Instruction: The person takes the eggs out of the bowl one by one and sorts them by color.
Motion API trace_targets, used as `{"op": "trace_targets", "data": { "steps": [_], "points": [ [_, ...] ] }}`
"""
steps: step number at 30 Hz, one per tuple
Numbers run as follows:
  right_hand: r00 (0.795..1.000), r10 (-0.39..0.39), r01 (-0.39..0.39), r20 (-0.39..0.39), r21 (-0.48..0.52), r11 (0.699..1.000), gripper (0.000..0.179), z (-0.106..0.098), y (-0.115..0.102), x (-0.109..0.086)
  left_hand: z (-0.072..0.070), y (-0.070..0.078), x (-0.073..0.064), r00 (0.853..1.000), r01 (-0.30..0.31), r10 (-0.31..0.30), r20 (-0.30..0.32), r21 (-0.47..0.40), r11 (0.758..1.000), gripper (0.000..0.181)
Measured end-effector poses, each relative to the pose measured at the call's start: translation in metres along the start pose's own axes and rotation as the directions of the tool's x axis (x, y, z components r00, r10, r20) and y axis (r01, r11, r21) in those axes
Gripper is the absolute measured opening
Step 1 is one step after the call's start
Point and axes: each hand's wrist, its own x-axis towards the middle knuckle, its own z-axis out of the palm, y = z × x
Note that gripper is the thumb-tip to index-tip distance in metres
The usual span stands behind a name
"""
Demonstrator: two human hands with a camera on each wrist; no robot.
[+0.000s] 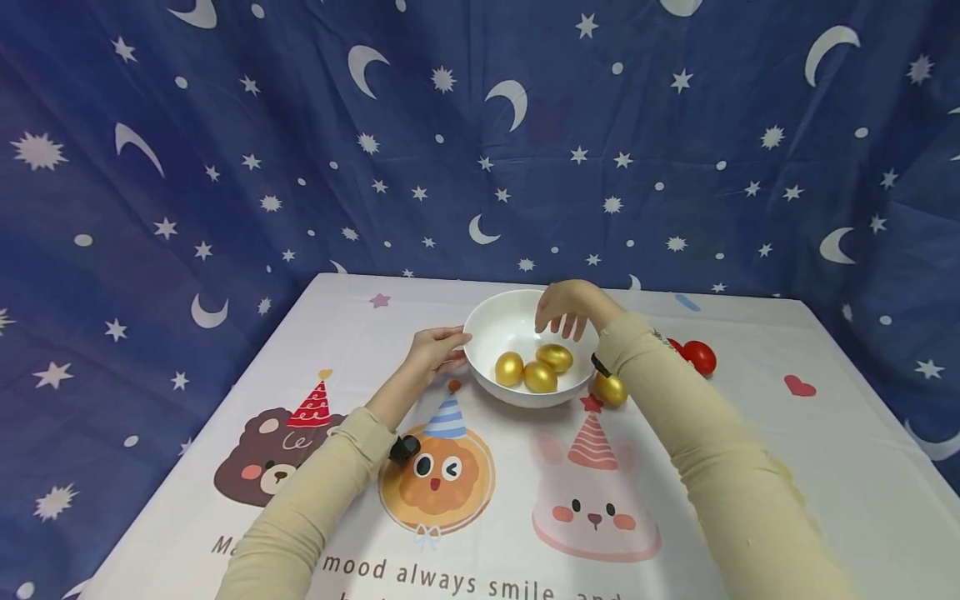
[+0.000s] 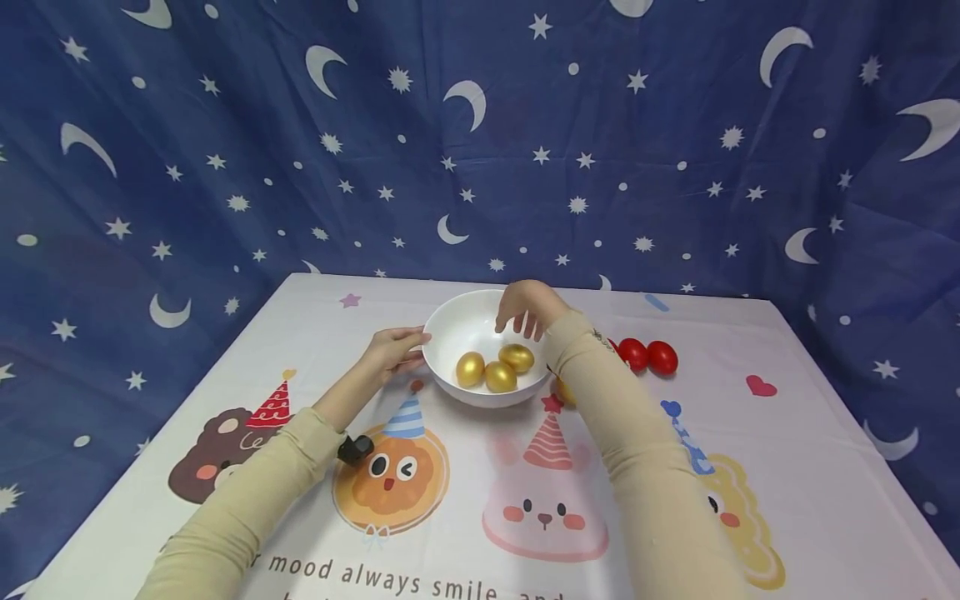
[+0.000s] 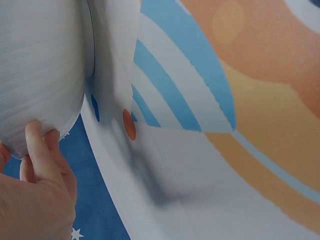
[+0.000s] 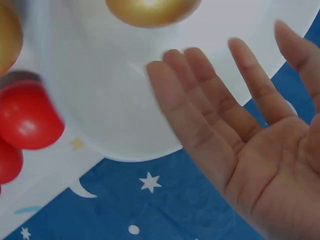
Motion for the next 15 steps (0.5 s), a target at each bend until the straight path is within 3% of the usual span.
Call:
{"op": "trace_targets", "data": {
  "steps": [5,15],
  "points": [
    [0.996,0.054,-0.056,0.068,0.036,0.998,0.031,0.003,-0.003,0.006,-0.001,-0.001,0.0,1.0,-0.001,0.001,0.001,-0.003,1.0,0.04],
    [0.988,0.066,-0.081,0.139,0.107,0.991,0.034,0.009,-0.002,0.02,-0.002,-0.001,0.0,1.0,-0.017,0.018,0.019,-0.015,1.0,0.039]
  ]
}}
